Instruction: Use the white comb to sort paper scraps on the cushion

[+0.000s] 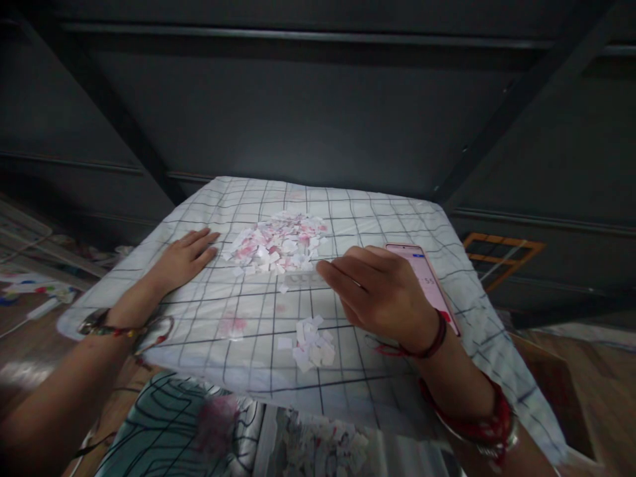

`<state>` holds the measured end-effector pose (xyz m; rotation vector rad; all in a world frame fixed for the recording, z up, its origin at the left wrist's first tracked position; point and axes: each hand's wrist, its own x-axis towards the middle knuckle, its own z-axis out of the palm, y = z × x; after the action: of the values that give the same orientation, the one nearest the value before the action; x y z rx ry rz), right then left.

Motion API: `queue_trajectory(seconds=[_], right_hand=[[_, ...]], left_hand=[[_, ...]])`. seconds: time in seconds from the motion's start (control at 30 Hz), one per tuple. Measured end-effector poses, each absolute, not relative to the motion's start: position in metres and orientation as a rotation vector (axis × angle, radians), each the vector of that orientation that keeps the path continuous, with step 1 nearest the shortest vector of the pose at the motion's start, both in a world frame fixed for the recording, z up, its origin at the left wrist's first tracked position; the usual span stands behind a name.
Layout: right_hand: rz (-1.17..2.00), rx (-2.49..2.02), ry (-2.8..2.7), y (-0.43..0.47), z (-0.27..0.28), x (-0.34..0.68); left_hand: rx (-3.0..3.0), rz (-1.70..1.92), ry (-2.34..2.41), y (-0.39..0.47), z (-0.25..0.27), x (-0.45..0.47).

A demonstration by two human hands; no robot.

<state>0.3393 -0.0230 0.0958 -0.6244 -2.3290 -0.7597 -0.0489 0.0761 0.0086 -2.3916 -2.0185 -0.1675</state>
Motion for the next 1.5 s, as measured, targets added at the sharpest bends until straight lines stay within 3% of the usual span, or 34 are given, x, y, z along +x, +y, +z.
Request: queue_trajectory(seconds=[1.5], right_hand=[[-0.874, -0.675, -2.322, -0.0218, 0.0959, 0.3405]], left_hand=[[-2.406, -0.235, -1.976, 0.0772, 0.0064, -0.0521]])
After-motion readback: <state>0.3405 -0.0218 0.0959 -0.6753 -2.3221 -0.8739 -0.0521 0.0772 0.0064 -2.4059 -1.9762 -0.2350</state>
